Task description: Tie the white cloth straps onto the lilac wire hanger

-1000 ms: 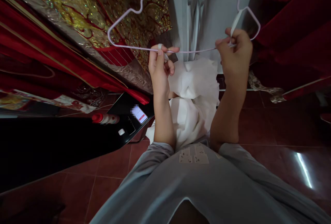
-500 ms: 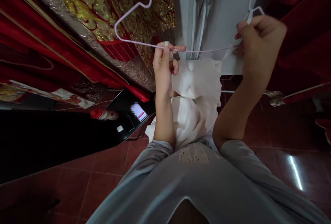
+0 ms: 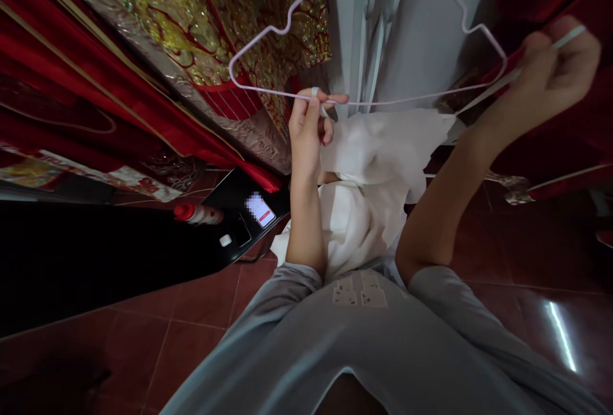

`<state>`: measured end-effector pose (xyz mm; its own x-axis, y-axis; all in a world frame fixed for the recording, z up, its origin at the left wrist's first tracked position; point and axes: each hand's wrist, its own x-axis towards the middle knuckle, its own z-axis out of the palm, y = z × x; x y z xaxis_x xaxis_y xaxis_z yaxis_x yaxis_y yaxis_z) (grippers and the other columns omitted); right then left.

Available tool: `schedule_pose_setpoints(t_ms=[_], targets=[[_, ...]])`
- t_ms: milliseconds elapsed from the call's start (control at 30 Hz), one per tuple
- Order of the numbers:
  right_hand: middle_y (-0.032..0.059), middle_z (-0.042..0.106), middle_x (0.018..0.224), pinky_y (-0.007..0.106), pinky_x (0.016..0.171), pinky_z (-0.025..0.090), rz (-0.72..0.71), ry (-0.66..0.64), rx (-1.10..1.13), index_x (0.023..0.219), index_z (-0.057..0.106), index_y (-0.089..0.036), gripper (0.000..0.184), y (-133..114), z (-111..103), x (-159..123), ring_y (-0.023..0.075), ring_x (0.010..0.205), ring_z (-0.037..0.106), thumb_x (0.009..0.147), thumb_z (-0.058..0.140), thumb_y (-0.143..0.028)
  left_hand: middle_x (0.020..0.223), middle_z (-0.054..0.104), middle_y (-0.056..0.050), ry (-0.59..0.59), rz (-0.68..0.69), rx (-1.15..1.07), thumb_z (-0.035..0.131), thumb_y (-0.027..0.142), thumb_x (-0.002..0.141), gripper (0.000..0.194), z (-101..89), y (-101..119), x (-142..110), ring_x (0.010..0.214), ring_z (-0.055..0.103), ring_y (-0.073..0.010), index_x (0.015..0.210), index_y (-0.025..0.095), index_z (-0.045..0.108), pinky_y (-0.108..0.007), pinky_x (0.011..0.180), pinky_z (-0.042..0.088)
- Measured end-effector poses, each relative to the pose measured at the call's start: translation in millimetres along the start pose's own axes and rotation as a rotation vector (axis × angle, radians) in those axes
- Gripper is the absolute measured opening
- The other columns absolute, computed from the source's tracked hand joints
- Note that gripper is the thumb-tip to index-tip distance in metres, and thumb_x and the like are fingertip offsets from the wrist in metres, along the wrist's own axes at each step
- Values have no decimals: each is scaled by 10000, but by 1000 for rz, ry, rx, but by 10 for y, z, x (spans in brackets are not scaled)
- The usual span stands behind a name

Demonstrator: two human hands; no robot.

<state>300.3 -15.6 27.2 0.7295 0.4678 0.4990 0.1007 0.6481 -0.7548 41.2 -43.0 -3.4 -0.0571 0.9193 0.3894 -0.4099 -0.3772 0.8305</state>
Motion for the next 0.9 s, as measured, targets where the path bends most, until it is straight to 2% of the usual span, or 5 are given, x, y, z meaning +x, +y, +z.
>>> schedule_pose_setpoints(t_ms=[100,300,633,767,900], targets=[[-55,640,693,279,686,460,-232,-3,-65,772,679,-238,266,-260,175,-408,81,641,577,860,479,-85,1015,724,-45,31,-40,40,496,408,1048,175,47,-14,-10,686,611,-250,930,286,540,-383,601,456],[-20,730,908,397,830,542,-111,-713,-330,940,718,-308,151,-548,410,-922,191,851,678,827,653,-233,1077,718,-55,89,-134,62,561,508,1024,234,154,-25,-62,941,639,-298,949,286,556,-418,720,516],[-43,702,861,471,908,515,-151,-714,-411,1003,668,-440,195,-415,286,-915,243,909,644,853,596,-338,1366,622,-7,413,-27,203,517,152,990,230,-313,200,-44,1233,566,-290,1164,243,634,-409,888,531],[-35,690,843,446,916,512,-142,-692,-410,1081,648,-461,263,-381,274,-950,245,923,641,867,579,-322,1289,670,3,590,165,301,402,-45,958,365,-577,169,19,1247,573,-221,1050,191,665,-391,1048,482],[-18,706,960,440,973,507,-138,-685,-434,1094,651,-388,217,-368,315,-1085,234,969,633,905,550,-347,1222,704,18,507,458,275,547,6,947,264,-637,212,56,1270,571,-206,989,218,700,-389,1151,419]])
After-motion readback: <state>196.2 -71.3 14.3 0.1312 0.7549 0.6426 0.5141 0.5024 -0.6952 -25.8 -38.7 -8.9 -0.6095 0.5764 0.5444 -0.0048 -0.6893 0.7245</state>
